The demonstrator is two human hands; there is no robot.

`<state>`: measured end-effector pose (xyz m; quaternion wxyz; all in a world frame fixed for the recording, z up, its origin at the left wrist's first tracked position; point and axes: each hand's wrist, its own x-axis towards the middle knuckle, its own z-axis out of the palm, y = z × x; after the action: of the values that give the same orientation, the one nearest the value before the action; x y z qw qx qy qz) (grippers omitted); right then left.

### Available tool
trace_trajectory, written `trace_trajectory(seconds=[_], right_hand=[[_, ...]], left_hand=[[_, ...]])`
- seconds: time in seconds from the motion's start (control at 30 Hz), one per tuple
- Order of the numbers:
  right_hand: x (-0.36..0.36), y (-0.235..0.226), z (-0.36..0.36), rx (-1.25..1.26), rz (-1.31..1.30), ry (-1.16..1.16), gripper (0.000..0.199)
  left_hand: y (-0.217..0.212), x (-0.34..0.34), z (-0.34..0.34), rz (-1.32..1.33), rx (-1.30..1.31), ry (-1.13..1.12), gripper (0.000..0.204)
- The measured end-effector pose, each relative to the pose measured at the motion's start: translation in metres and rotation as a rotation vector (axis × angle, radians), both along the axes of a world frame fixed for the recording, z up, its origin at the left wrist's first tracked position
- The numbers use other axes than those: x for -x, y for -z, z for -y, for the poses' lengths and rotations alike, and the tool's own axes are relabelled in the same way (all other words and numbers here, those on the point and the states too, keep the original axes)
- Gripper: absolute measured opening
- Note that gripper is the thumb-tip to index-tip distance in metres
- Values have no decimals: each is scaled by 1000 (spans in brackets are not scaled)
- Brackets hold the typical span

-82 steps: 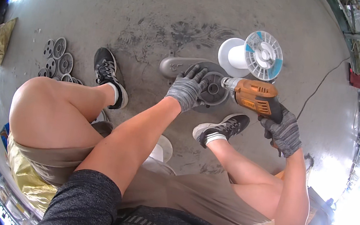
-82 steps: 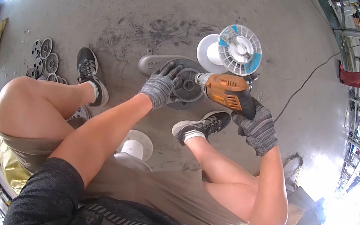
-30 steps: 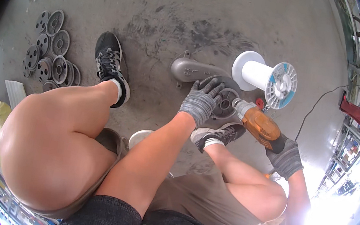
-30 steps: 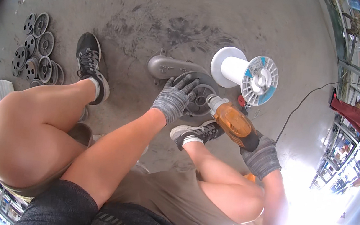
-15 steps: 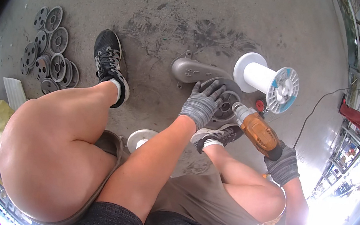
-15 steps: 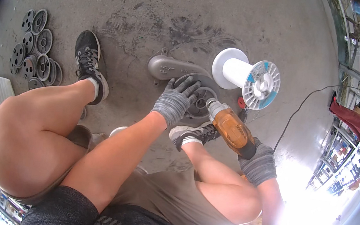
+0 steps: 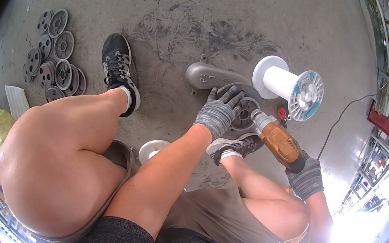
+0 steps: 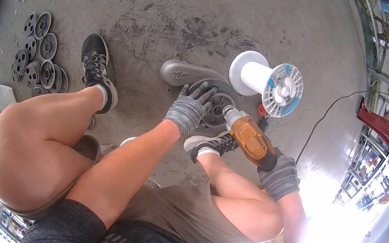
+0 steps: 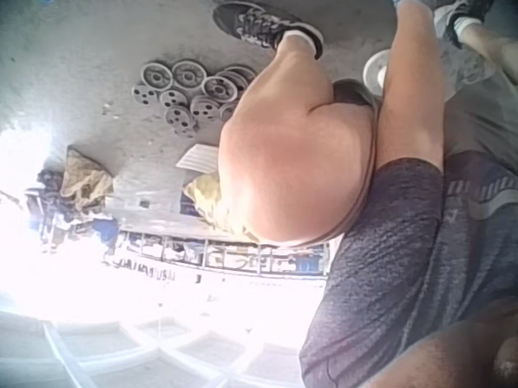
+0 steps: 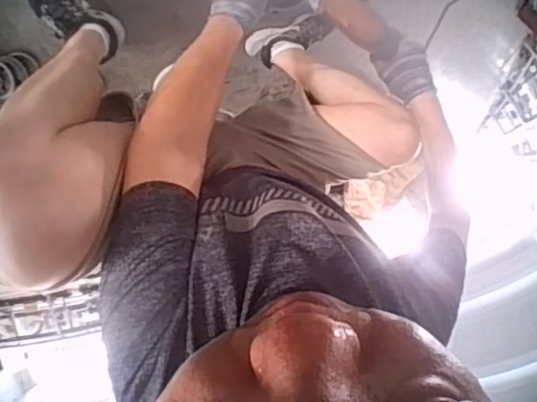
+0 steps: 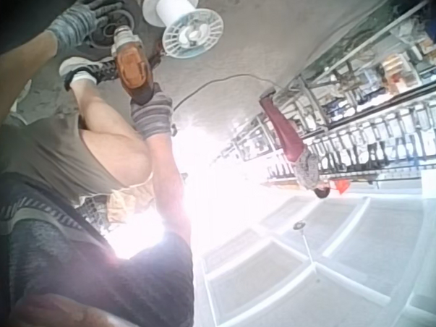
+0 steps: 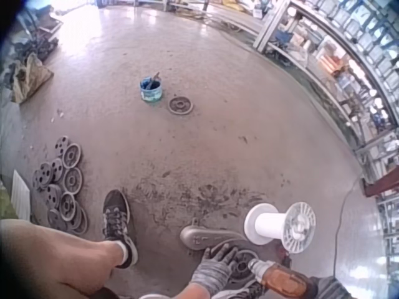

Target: The person is using a handheld power drill to drill holes into metal circular components in a factory setting.

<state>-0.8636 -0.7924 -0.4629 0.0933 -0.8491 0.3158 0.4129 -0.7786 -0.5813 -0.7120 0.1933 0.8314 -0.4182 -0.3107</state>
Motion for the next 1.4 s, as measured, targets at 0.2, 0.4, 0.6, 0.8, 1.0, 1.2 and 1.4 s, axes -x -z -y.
trace_trajectory(seconds=[0.2, 0.4, 0.6, 0.8, 1.0, 1.2, 1.4], right_hand=[[2, 1, -1, -3, 21, -28, 42], [0, 0, 0, 23, 6, -37, 40], [-4, 1, -4, 4, -1, -45, 39], [-6, -5, -3, 25, 8, -32, 38], [-9, -2, -6, 38, -23, -62, 34], [-10, -4, -5, 28, 6, -38, 35], [-11, -3, -3, 11, 22, -76, 35]], left_hand=[[5, 0, 1, -40, 3, -9, 70], [4, 1, 3, -52, 8, -18, 70], [2, -1, -2, -37, 2, -11, 68], [-1, -1, 4, -31, 10, 3, 67], [1, -1, -1, -13, 19, -14, 66], [1, 0, 3, -24, 2, 7, 67], [13, 5, 3, -1, 39, -64, 73]])
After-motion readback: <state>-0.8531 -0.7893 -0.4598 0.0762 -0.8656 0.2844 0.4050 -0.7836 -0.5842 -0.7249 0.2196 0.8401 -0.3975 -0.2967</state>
